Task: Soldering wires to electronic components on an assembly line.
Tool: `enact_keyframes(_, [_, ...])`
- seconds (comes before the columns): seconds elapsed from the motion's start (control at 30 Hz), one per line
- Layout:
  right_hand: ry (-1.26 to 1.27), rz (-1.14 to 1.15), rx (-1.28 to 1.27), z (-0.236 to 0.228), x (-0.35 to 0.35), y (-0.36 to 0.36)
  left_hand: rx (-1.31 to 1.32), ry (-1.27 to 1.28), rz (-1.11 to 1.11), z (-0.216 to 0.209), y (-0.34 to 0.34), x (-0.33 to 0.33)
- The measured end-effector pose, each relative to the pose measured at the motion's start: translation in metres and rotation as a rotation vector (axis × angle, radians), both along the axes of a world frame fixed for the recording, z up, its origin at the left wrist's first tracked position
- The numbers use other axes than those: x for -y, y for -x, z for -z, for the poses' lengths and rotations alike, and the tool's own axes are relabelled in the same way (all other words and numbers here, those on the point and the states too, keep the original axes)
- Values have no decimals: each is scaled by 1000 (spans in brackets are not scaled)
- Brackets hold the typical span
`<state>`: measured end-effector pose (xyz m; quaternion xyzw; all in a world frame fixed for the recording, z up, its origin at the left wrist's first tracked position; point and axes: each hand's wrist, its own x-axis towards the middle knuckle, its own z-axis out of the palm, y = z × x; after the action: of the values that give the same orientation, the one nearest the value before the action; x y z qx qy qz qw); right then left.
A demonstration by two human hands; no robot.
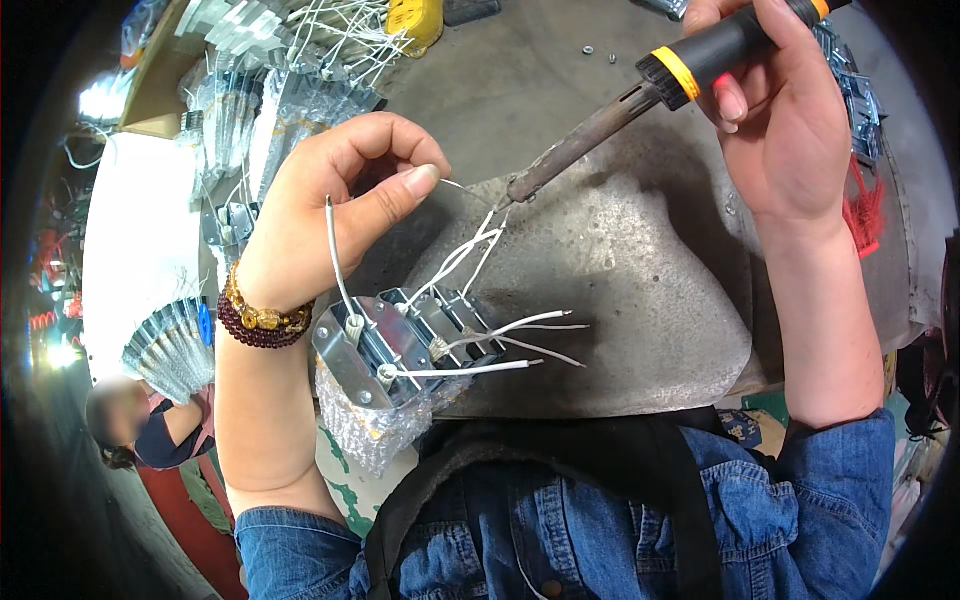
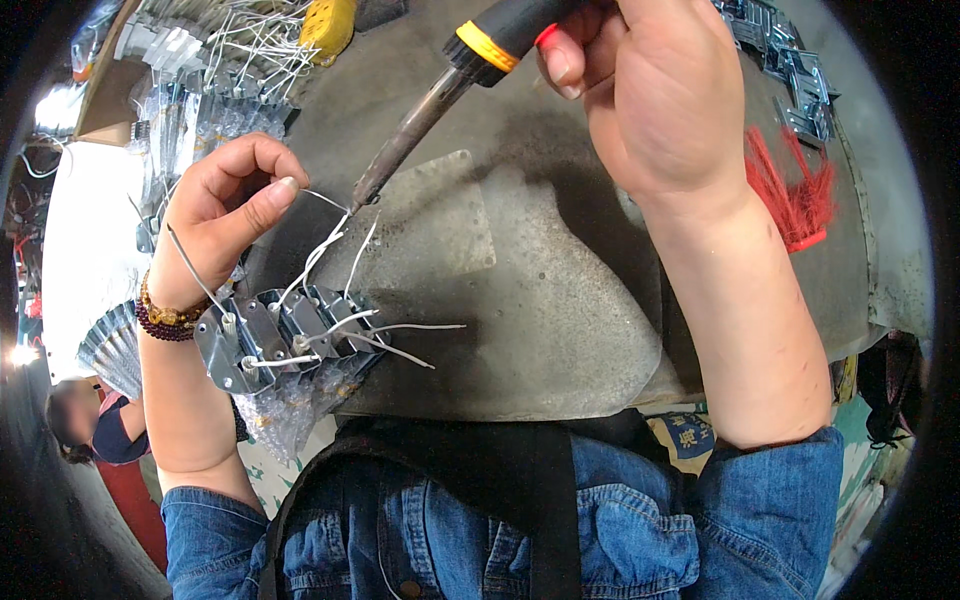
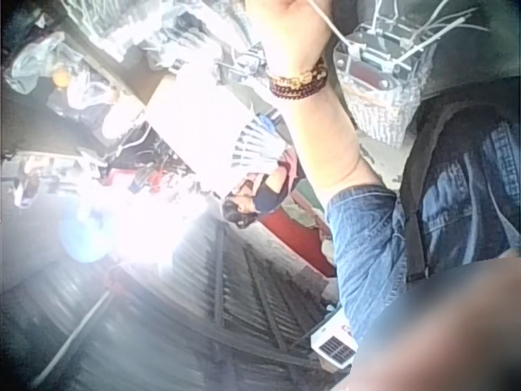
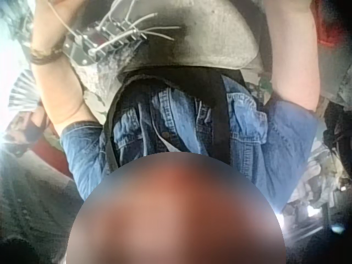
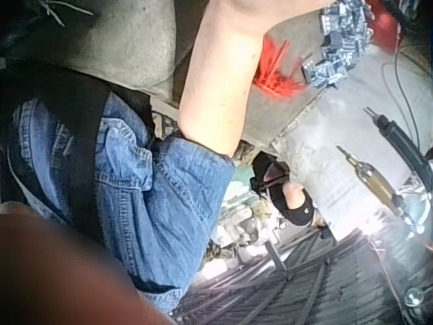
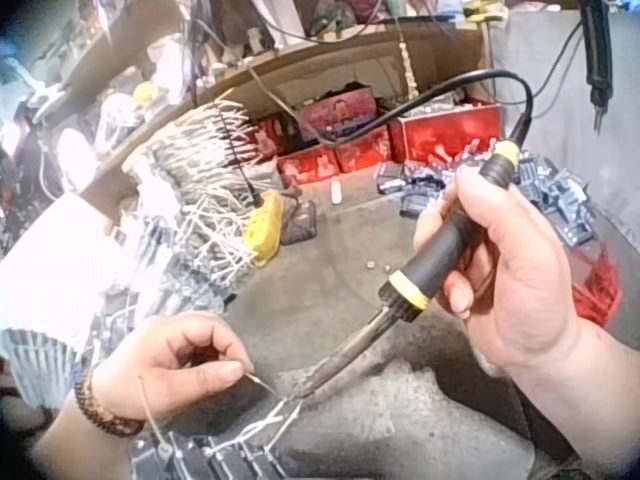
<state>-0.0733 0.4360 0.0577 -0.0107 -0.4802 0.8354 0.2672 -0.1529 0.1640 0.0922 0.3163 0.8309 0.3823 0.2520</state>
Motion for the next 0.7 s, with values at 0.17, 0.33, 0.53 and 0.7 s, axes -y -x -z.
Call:
enact_keyframes(0.17, [33, -3, 69, -1, 1, -1, -29, 6, 12, -1, -1, 1])
enact_keyframes(0.33, [-27, 21, 75, -7, 4, -4, -25, 28, 7, 0, 0, 2])
enact_keyframes(0.53, [-49, 29, -40, 14, -3, 8, -35, 20, 20, -1, -2, 1])
enact_keyframes(0.7, [-55, 18, -66, 11, 3, 3, 5, 7, 4, 4, 3, -1])
